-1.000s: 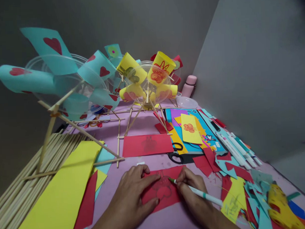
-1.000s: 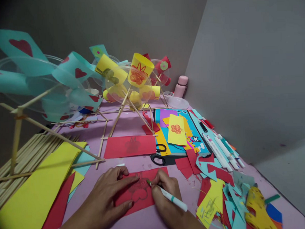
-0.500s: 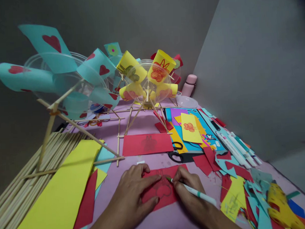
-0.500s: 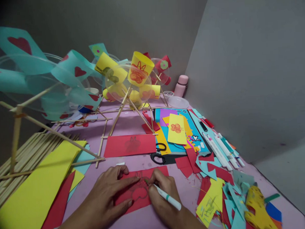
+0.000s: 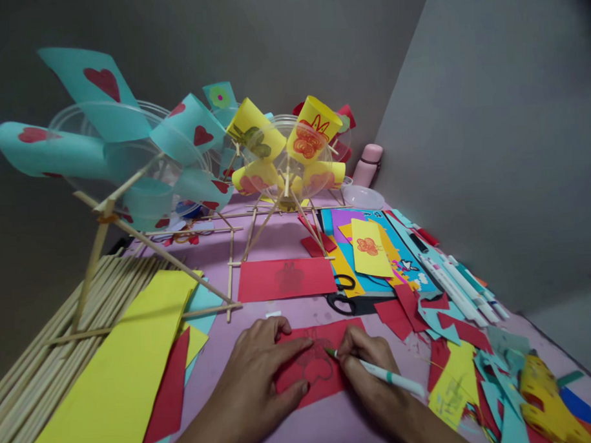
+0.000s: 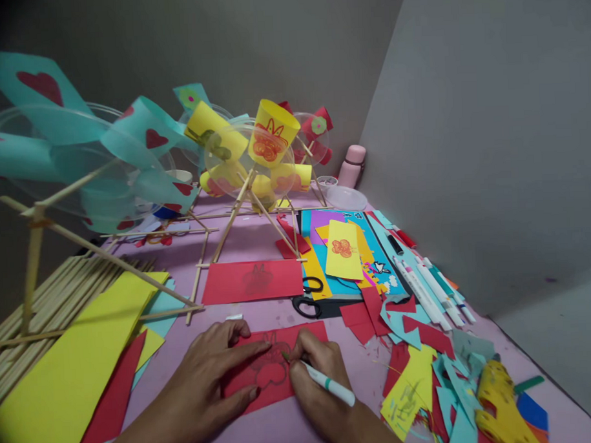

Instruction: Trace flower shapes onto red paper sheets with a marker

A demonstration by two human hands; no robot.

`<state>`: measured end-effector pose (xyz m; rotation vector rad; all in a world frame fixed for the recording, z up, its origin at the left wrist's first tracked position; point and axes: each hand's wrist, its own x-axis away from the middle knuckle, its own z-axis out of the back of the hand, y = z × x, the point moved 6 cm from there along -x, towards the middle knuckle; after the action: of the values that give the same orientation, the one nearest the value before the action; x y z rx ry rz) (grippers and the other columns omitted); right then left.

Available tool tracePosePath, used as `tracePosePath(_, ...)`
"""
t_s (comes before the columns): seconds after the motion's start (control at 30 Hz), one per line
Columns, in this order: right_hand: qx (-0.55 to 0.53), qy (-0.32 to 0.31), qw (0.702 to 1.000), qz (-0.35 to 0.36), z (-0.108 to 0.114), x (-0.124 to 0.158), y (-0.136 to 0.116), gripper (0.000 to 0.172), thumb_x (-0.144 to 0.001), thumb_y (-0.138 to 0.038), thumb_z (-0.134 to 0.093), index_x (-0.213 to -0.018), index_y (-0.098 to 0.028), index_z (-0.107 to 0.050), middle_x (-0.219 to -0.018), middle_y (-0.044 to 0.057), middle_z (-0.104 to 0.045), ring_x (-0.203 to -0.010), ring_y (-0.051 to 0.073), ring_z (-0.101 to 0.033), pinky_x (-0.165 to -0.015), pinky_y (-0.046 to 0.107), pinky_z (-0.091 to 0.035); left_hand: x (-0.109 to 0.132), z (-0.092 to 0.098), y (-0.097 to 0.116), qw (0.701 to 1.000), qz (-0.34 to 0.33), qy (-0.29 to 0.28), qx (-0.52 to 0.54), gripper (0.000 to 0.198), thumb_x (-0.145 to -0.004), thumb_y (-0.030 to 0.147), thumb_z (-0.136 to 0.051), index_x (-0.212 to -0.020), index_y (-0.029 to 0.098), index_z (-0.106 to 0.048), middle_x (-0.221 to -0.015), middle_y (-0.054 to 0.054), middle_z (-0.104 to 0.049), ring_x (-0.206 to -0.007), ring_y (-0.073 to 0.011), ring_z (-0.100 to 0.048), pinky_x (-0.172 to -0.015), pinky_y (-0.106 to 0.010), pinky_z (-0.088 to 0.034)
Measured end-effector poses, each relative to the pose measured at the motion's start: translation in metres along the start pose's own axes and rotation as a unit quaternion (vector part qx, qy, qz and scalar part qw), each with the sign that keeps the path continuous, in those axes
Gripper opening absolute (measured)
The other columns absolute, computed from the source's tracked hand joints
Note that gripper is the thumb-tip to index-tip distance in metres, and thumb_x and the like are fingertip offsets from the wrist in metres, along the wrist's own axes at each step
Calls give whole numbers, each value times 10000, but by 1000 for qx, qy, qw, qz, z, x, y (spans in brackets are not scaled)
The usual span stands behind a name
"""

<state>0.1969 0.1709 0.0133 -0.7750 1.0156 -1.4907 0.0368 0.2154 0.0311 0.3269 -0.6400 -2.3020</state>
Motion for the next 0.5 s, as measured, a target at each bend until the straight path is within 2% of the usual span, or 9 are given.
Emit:
tracePosePath(0.2,-33,-13,999,1,-2,1,2,76,-641,-187,-374,-595,-228,-419,-477,-74,-389,-444,113,-361,-457,241,-237,-2,1,1,1000,-5,9,0,453,-791,309,-633,-1231,369,-549,-1162,-44,-490,-1074,-261,-446,-902,-434,-389)
tracePosePath(0.4,-110,83,989,-62,11,3,11,72,-647,-249,-414,-580,-231,-432,-488,-73,-353,-490,126,-332,-460,244,-242,-1,-1,0,1000,-13,10,1,445,-808,325,-622,-1242,366,-534,-1153,-43,-483,-1050,-254,-450,-882,-431,-396)
tracePosePath(0.5,-101,92,987,-81,12,3,10,68,-622,-256,-431,-558,-234,-428,-458,-82,-329,-468,120,-307,-448,243,-217,0,-2,-2,1000,-11,15,2,463,-797,321,-633,-1247,355,-529,-1158,-44,-478,-1054,-258,-443,-889,-437,-390)
